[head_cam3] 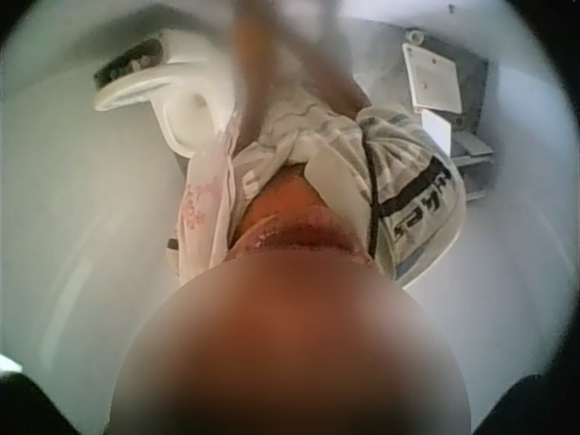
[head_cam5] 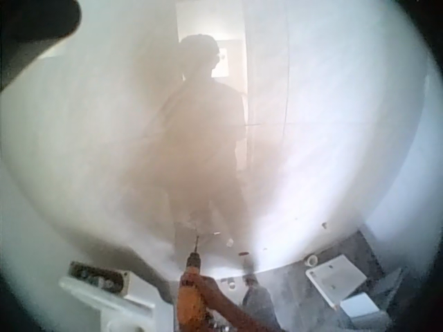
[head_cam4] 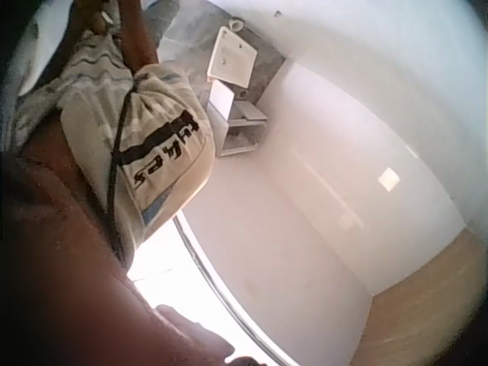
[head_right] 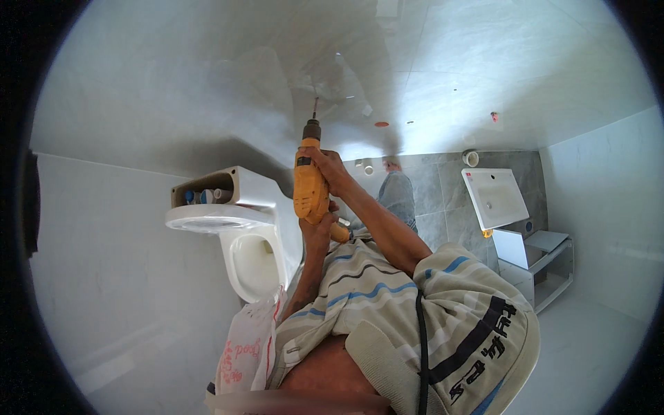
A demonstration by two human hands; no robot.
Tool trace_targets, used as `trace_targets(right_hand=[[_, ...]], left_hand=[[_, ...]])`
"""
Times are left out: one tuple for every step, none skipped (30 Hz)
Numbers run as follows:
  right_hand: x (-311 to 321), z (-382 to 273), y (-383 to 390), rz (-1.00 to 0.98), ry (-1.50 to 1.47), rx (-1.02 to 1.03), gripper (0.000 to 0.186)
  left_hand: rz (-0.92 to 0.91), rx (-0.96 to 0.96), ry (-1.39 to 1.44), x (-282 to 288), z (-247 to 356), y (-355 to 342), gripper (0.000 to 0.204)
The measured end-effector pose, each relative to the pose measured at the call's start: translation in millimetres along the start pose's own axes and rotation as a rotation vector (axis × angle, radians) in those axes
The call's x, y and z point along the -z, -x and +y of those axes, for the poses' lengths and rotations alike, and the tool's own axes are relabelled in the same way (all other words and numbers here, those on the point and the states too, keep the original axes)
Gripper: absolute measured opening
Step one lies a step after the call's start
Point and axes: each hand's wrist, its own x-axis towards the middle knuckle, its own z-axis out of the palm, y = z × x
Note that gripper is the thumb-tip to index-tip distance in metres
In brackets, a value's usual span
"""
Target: Drilling holes into a bathroom wall and inserting wall plugs for fixture installation.
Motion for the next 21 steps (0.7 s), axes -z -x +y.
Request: trace_targets(right_hand=[[0, 0, 0, -0.001, 0.0, 0.007, 0.051], [0, 0, 1, -0.002, 0.002, 0.007, 0.051], [0, 1, 2, 0.004, 0.008, 0.005, 0.049], [1, 2, 3, 0.012, 0.014, 0.005, 0.048], [2, 3, 4, 0.013, 0.016, 0.008, 0.048], [3, 5, 6, 0.03, 0.025, -0.004, 0.047], [2, 5, 7, 0.042, 0.036, -0.017, 0.045], [2, 6, 7, 0.04, 0.038, -0.017, 0.045], [2, 7, 8, 0.035, 0.051, -0.015, 0.045], [3, 10, 10, 0.035, 0.061, -0.014, 0.045], [3, 13, 11, 0.019, 0.044, -0.029, 0.044], [5, 15, 11, 0.022, 0.041, -0.035, 0.044], [5, 16, 14, 0.022, 0.059, -0.027, 0.044], [6, 17, 17, 0.023, 0.076, -0.019, 0.044], [7, 19, 22, 0.033, 0.07, -0.028, 0.044], [8, 19, 25, 0.018, 0.077, -0.019, 0.044], [9, 20, 29, 0.003, 0.083, -0.011, 0.045], [12, 24, 33, 0.007, 0.085, -0.017, 0.045], [13, 30, 36, 0.0, 0.113, 0.0, 0.045], [15, 35, 39, -0.006, 0.142, 0.017, 0.046], [18, 38, 40, -0.003, 0.146, 0.015, 0.046]], left_hand=[[-0.007, 0.02, 0.01, 2, -3, -1, 0.037], [-0.015, 0.039, 0.021, 4, -6, -1, 0.04], [-0.014, 0.038, 0.022, 5, -9, 1, 0.04], [-0.014, 0.026, 0.027, 4, -9, 2, 0.04], [-0.014, 0.015, 0.032, 2, -9, 3, 0.039], [-0.017, 0.014, 0.033, 2, -9, 5, 0.039], [-0.017, 0.013, 0.061, 1, -9, 7, 0.039], [-0.017, 0.012, 0.088, 1, -9, 8, 0.039], [-0.014, 0.011, 0.089, 1, -10, 11, 0.039], [0.001, 0.02, 0.077, 0, -8, 16, 0.039], [0.017, 0.031, 0.065, 0, -6, 19, 0.039], [0.019, 0.039, 0.064, -1, -5, 19, 0.039], [0.005, 0.042, 0.064, 0, -4, 21, 0.04], [-0.009, 0.046, 0.064, 2, -5, 24, 0.04], [-0.012, 0.061, 0.061, 4, -6, 27, 0.04], [-0.02, 0.087, 0.042, 4, -6, 30, 0.042], [-0.03, 0.112, 0.023, 5, -7, 33, 0.044], [-0.028, 0.119, 0.026, 8, -13, 40, 0.044], [-0.032, 0.129, 0.014, 12, -17, 44, 0.048], [-0.037, 0.139, 0.003, 15, -22, 47, 0.052], [-0.037, 0.142, 0.008, 18, -29, 49, 0.052]])
